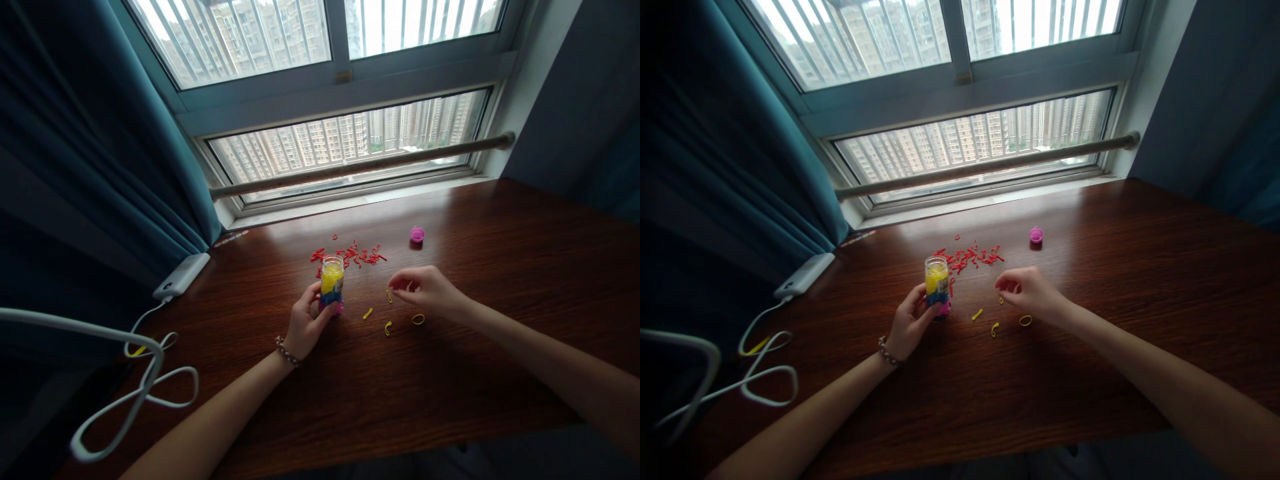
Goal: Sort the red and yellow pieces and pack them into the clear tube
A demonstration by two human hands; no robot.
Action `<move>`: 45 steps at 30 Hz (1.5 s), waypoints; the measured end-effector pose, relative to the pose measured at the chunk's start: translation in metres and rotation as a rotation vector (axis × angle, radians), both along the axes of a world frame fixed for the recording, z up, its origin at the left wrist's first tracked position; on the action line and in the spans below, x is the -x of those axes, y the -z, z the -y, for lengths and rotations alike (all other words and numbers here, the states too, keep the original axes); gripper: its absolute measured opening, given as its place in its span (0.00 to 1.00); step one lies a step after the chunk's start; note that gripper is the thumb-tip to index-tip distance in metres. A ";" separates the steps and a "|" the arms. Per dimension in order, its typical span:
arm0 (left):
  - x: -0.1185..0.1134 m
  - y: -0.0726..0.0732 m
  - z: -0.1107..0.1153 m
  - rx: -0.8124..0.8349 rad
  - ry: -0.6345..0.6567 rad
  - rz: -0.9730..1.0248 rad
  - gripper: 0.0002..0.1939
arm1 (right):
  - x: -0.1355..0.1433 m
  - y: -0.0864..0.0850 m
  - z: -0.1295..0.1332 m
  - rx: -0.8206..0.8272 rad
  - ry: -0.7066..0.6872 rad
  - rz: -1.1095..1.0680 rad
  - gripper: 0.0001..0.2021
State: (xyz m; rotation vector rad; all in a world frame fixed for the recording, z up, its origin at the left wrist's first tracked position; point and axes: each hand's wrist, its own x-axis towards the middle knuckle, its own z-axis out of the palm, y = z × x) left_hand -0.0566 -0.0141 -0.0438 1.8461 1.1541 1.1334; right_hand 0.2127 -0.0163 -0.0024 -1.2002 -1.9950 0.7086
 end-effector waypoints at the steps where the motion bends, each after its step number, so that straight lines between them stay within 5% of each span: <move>1: 0.000 0.000 0.000 0.000 -0.005 0.021 0.20 | -0.003 0.001 -0.002 0.048 -0.046 0.056 0.05; 9: -0.001 -0.001 0.000 0.009 0.002 0.045 0.20 | -0.023 0.002 -0.007 0.296 -0.229 0.376 0.05; 16: -0.001 -0.001 0.000 -0.013 -0.008 0.017 0.21 | 0.003 0.005 0.004 0.048 -0.362 0.181 0.03; 24: -0.003 -0.002 0.001 -0.010 -0.016 0.019 0.22 | 0.015 0.026 0.007 -0.058 -0.354 0.233 0.02; 30: -0.005 -0.003 0.001 0.007 -0.002 0.022 0.22 | 0.027 0.036 0.006 -0.216 -0.201 0.190 0.02; 38: -0.003 -0.002 0.002 -0.047 -0.037 0.002 0.22 | 0.029 0.036 0.002 -0.229 -0.153 0.309 0.04; 45: -0.004 -0.002 0.003 -0.050 -0.039 0.030 0.23 | 0.002 0.030 -0.014 -0.138 0.144 0.277 0.04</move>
